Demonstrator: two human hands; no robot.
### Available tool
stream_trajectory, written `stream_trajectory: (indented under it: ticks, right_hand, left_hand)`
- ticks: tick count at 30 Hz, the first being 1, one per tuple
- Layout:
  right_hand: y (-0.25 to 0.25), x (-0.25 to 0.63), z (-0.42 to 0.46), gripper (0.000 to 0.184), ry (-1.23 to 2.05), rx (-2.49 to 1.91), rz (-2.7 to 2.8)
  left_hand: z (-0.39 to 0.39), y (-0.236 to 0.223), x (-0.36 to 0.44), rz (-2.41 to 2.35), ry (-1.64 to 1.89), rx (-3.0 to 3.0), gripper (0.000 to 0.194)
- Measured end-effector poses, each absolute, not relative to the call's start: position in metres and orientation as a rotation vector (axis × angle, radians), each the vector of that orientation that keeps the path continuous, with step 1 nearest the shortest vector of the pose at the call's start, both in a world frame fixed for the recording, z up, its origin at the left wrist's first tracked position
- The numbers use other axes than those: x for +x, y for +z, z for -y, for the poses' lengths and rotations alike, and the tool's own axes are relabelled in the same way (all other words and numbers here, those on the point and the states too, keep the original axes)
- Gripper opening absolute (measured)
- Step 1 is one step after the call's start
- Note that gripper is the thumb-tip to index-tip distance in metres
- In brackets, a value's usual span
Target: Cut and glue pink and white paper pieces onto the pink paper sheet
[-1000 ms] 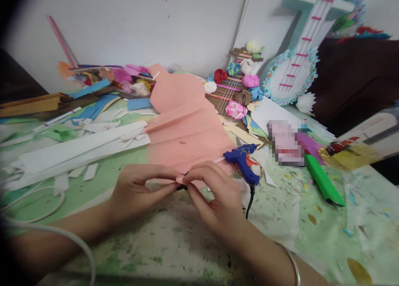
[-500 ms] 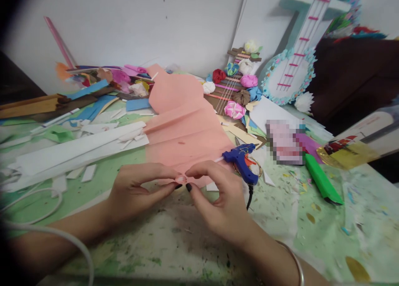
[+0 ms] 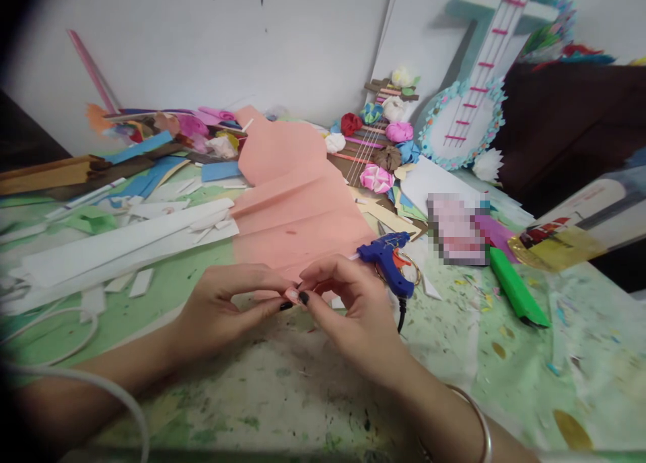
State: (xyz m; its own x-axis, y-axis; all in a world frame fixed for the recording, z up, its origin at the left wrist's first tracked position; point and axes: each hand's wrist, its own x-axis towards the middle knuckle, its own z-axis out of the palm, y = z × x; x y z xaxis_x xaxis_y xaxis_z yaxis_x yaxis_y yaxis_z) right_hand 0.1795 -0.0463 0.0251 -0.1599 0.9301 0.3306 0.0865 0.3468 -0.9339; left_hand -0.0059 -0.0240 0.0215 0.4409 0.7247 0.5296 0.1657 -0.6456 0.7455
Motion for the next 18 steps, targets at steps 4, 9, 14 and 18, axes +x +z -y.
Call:
stream_trajectory:
  ticks: [4,9,14,18]
  right_hand:
    - [0.0263,0.1807,0.0480,0.006,1.000,-0.941,1.542]
    - [0.0240,0.1819,0.0490,0.009,1.033,-0.907,1.568]
    - [0.0218,0.1787,0.0476,0.007,1.009,-0.923,1.575]
    - [0.0226,0.1784,0.0469,0.008,1.106,-0.932,1.501]
  left_hand:
    - [0.0239,0.0219,-0.0057,-0.758,1.159,2.030,0.012]
    - [0.0240,0.0230,-0.0063,-0.873,1.142,1.981,0.008]
    - [0.0237,0.0238,-0.0055,-0.832,1.165,2.001,0.008]
    - [0.0234,0.0234,-0.0054,-0.797,1.178,2.027,0.010]
